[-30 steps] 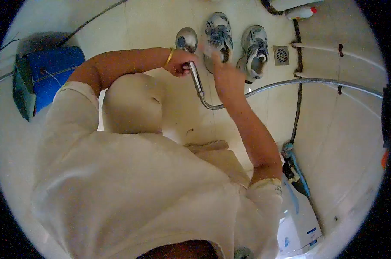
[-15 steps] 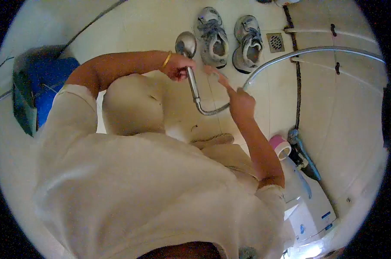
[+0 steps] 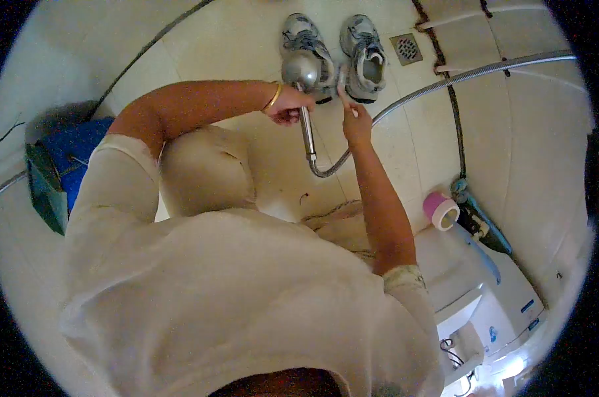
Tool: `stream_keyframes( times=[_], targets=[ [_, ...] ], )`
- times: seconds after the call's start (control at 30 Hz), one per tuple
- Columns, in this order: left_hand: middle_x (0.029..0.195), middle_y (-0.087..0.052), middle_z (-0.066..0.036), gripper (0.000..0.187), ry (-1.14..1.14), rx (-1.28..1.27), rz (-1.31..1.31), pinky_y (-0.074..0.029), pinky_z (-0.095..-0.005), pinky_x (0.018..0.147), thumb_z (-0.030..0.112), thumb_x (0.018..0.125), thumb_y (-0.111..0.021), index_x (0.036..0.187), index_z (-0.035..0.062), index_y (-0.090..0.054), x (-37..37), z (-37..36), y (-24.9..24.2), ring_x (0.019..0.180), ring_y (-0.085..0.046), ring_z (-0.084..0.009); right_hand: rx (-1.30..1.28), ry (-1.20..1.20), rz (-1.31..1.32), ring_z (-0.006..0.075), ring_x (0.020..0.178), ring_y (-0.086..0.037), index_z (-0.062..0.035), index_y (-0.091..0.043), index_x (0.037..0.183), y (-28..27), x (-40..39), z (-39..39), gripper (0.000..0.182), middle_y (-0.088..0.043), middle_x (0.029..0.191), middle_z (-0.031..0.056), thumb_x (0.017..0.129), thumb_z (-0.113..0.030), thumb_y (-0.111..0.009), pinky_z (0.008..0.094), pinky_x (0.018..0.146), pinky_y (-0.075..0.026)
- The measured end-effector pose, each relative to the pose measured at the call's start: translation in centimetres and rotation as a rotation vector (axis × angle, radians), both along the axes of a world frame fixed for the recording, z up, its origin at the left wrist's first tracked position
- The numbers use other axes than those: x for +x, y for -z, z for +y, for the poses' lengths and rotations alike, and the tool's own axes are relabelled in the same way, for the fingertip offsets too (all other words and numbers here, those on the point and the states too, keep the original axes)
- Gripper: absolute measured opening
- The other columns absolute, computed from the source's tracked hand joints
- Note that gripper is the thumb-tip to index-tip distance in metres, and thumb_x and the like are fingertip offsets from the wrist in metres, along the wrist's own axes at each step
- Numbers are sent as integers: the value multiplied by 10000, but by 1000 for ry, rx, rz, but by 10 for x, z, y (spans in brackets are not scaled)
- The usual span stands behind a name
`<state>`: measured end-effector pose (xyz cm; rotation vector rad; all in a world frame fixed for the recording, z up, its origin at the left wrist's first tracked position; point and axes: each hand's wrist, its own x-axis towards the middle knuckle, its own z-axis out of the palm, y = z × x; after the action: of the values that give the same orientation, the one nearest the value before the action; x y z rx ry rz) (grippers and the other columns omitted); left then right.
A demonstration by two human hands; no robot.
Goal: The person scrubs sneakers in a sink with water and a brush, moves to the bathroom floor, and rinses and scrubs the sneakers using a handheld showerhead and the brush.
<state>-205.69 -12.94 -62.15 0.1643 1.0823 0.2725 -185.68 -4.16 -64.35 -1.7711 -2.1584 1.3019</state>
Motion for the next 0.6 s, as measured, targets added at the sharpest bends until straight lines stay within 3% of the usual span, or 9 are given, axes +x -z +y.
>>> stream_keyframes(
  times=[0.07, 0.1, 0.2, 0.23, 0.3, 0.4, 0.5, 0.6],
  targets=[
    [487, -399, 11, 288, 8, -41, 4, -333, -270, 415, 378, 742, -465, 582, 141, -436, 0, -4, -11, 446, -435, -130, 166, -95, 67, 309, 766, -559, 24, -544, 914, 14, -10, 14, 308, -581, 819, 196, 793, -256, -498, 340, 674, -427],
    [454, -355, 13, 311, 33, -56, 21, -326, -253, 434, 355, 693, -487, 491, 145, -377, -4, -4, -11, 429, -409, -125, 141, -97, 55, 323, 772, -560, 25, -546, 919, -3, -16, 10, 306, -578, 839, 200, 790, -248, -496, 348, 675, -430],
    [457, -353, 17, 302, 0, -13, -44, -330, -258, 436, 349, 695, -486, 497, 150, -378, -1, -7, 3, 440, -412, -121, 0, -112, -69, 330, 792, -556, 20, -548, 933, -48, 14, -21, 299, -573, 865, 206, 784, -235, -503, 355, 689, -431],
    [469, -369, 12, 301, 20, -26, -15, -329, -261, 434, 358, 705, -483, 514, 145, -389, 6, -2, -19, 443, -412, -122, -81, -105, -7, 335, 788, -554, 16, -548, 932, -68, 30, -21, 296, -573, 862, 206, 785, -236, -501, 361, 687, -432],
    [492, -400, 3, 304, 38, 10, -15, -327, -266, 430, 375, 725, -475, 547, 136, -413, 3, -3, -15, 448, -410, -123, -184, -116, 54, 346, 781, -550, 9, -547, 930, -65, 38, -27, 290, -572, 855, 206, 787, -238, -499, 374, 683, -434],
    [485, -390, 5, 317, -90, 3, 10, -328, -257, 431, 369, 728, -484, 528, 138, -397, 5, -4, -33, 451, -404, -116, 118, -323, 69, 355, 775, -547, 2, -538, 944, -41, 4, 7, 286, -568, 849, 212, 796, -237, -483, 391, 669, -437],
    [478, -373, 10, 342, -182, -17, 117, -328, -250, 428, 374, 736, -494, 510, 146, -379, 15, -18, -42, 451, -401, -110, 231, -296, 150, 273, 666, -568, -23, -558, 955, -28, -6, -9, 304, -582, 766, 177, 776, -264, -515, 339, 600, -438],
    [465, -355, 13, 362, -263, 1, 91, -321, -252, 425, 386, 746, -495, 499, 151, -374, 16, -32, -44, 459, -408, -111, 109, -242, 74, 282, 695, -569, -19, -555, 953, -45, 38, -38, 294, -583, 794, 183, 776, -250, -510, 340, 616, -439]
  ],
)
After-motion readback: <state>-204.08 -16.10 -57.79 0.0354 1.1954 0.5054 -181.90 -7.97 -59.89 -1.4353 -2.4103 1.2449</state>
